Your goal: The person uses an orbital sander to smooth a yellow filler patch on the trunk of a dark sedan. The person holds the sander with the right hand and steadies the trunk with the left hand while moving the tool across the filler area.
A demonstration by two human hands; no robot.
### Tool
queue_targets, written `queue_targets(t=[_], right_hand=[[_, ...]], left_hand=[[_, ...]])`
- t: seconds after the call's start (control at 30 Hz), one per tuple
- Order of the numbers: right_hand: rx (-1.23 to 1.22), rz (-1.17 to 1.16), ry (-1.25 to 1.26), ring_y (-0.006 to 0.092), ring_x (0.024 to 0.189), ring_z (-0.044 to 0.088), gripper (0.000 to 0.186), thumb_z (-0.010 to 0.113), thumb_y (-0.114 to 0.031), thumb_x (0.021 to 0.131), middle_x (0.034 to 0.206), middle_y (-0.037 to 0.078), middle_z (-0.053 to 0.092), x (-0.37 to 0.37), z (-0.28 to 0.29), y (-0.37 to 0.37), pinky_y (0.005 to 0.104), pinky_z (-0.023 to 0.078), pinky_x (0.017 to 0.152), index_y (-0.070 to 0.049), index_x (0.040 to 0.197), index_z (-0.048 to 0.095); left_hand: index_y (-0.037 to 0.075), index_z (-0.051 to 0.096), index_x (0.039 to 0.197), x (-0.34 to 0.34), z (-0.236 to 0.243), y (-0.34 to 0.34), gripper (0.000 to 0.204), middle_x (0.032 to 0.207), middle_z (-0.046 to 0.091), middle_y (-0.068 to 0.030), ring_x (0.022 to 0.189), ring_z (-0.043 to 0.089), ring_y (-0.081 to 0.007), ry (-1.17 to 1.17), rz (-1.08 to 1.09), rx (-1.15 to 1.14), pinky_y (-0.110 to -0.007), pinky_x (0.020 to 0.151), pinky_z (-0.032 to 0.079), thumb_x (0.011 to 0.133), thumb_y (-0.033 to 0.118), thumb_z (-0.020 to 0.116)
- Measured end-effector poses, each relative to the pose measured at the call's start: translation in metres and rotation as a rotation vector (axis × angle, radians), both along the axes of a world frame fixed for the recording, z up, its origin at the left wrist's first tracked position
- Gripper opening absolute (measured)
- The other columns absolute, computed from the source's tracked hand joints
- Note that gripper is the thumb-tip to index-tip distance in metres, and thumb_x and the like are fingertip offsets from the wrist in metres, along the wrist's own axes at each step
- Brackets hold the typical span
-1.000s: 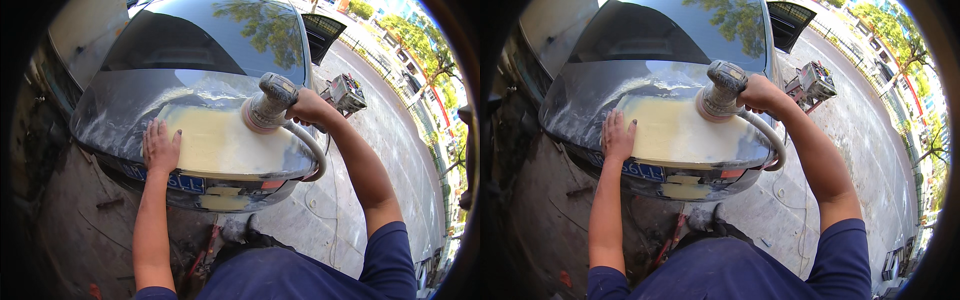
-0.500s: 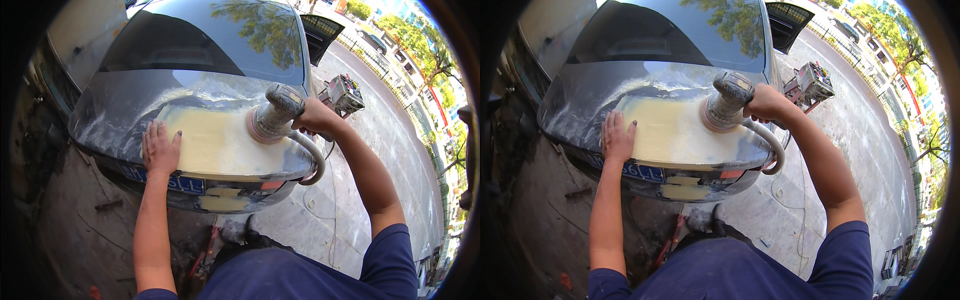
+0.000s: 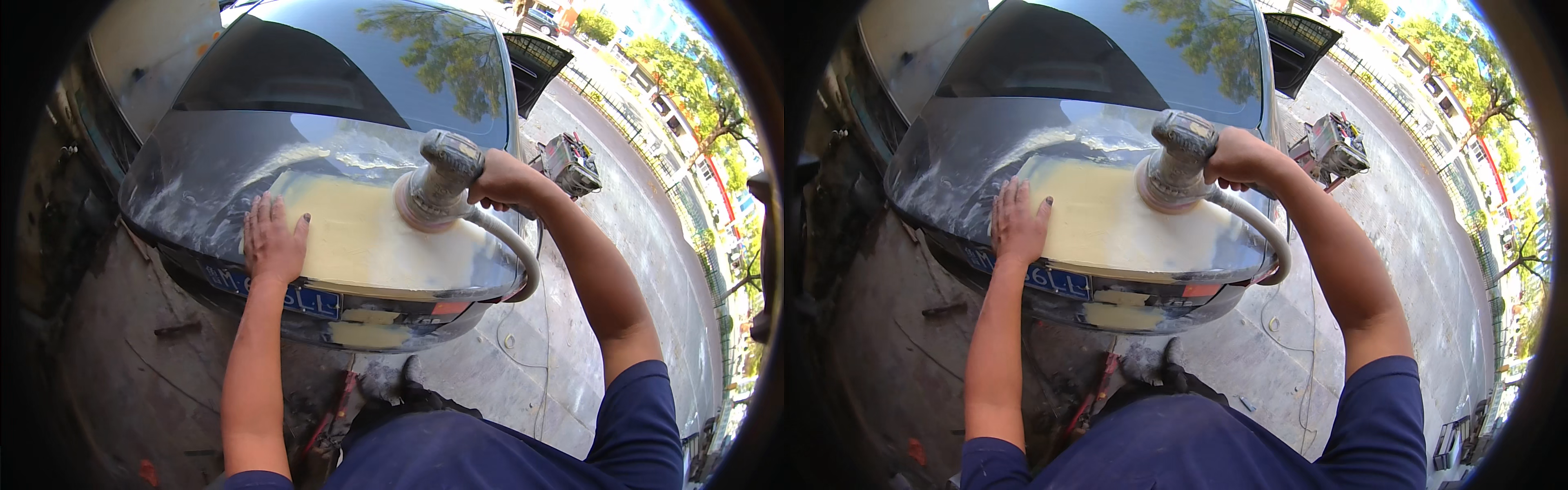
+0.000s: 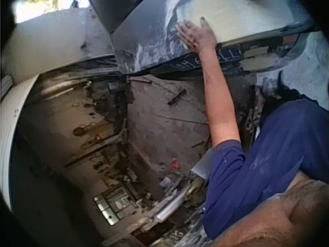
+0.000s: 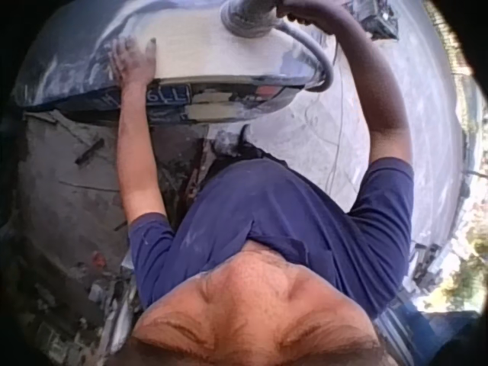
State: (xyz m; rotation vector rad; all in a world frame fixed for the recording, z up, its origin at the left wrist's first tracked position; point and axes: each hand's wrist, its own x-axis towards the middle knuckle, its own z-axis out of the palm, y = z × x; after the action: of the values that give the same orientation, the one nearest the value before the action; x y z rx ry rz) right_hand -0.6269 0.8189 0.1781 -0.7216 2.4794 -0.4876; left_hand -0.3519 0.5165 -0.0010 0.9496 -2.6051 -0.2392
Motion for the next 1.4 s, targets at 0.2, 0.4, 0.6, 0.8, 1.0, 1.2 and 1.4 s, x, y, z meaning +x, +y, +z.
queue_targets(t=[0.2,0.4,0.6,0.8,1.0,1.2,1.4], right_hand=[[0.172,0.167,-0.039,0.0206,0.065,0.077,0.025,0.095,-0.008,0.080,0.077,0.010,0.078,0.026,0.011,0.051,0.0380,0.063,0.058,0.007,0.095,0.080],[0.020,-0.064,-0.010,0.0204,0.055,0.070,0.019,0.090,-0.009,0.083,0.070,0.010,0.074,-0.023,-0.001,0.009,0.0358,0.055,0.051,0.005,0.080,0.079],[0.181,0.043,-0.011,0.0189,0.060,0.074,0.020,0.091,-0.006,0.082,0.077,0.009,0.078,-0.006,0.009,0.035,0.0353,0.061,0.056,0.003,0.095,0.079],[0.203,0.115,-0.002,0.0200,0.060,0.074,0.018,0.092,-0.008,0.082,0.077,0.010,0.079,0.003,0.013,-0.005,0.0361,0.061,0.056,0.005,0.091,0.082],[0.101,0.097,0.001,0.0195,0.055,0.070,0.016,0.090,-0.007,0.082,0.070,0.010,0.075,-0.007,0.008,-0.044,0.0356,0.056,0.051,0.004,0.078,0.078],[0.158,0.013,-0.010,0.0198,0.053,0.068,0.015,0.089,-0.004,0.081,0.071,0.010,0.074,-0.018,0.021,0.006,0.0375,0.055,0.049,0.003,0.081,0.075],[0.102,0.066,-0.001,0.0204,0.055,0.069,0.015,0.089,-0.007,0.081,0.072,0.010,0.074,-0.021,0.011,-0.036,0.0364,0.055,0.050,0.003,0.081,0.077]], left_hand=[[0.002,0.054,0.172,-0.001,-0.002,0.001,0.077,0.185,0.045,-0.0219,0.176,0.035,-0.0385,-0.004,0.004,0.007,-0.052,0.147,0.022,0.116,0.054,0.064],[0.004,0.054,0.173,-0.002,0.000,0.001,0.078,0.186,0.044,-0.0201,0.177,0.032,-0.0371,-0.002,0.001,0.001,-0.051,0.148,0.021,0.116,0.057,0.064],[0.003,0.053,0.173,-0.003,0.001,0.002,0.080,0.186,0.044,-0.0205,0.178,0.031,-0.0368,-0.020,0.008,0.022,-0.051,0.148,0.020,0.116,0.057,0.064],[0.003,0.053,0.174,-0.003,0.002,0.004,0.080,0.186,0.043,-0.0204,0.178,0.031,-0.0367,-0.021,0.012,0.016,-0.051,0.148,0.020,0.116,0.057,0.063],[0.002,0.053,0.174,0.003,0.003,0.002,0.080,0.186,0.044,-0.0209,0.177,0.032,-0.0371,-0.005,-0.011,0.028,-0.050,0.148,0.020,0.116,0.057,0.063],[0.003,0.055,0.172,-0.001,0.000,0.004,0.078,0.185,0.046,-0.0208,0.176,0.033,-0.0386,0.004,0.010,0.011,-0.051,0.147,0.022,0.116,0.056,0.064],[0.002,0.057,0.171,0.000,0.002,0.003,0.077,0.185,0.046,-0.0215,0.177,0.033,-0.0379,0.027,0.000,0.035,-0.052,0.147,0.022,0.116,0.055,0.064]])
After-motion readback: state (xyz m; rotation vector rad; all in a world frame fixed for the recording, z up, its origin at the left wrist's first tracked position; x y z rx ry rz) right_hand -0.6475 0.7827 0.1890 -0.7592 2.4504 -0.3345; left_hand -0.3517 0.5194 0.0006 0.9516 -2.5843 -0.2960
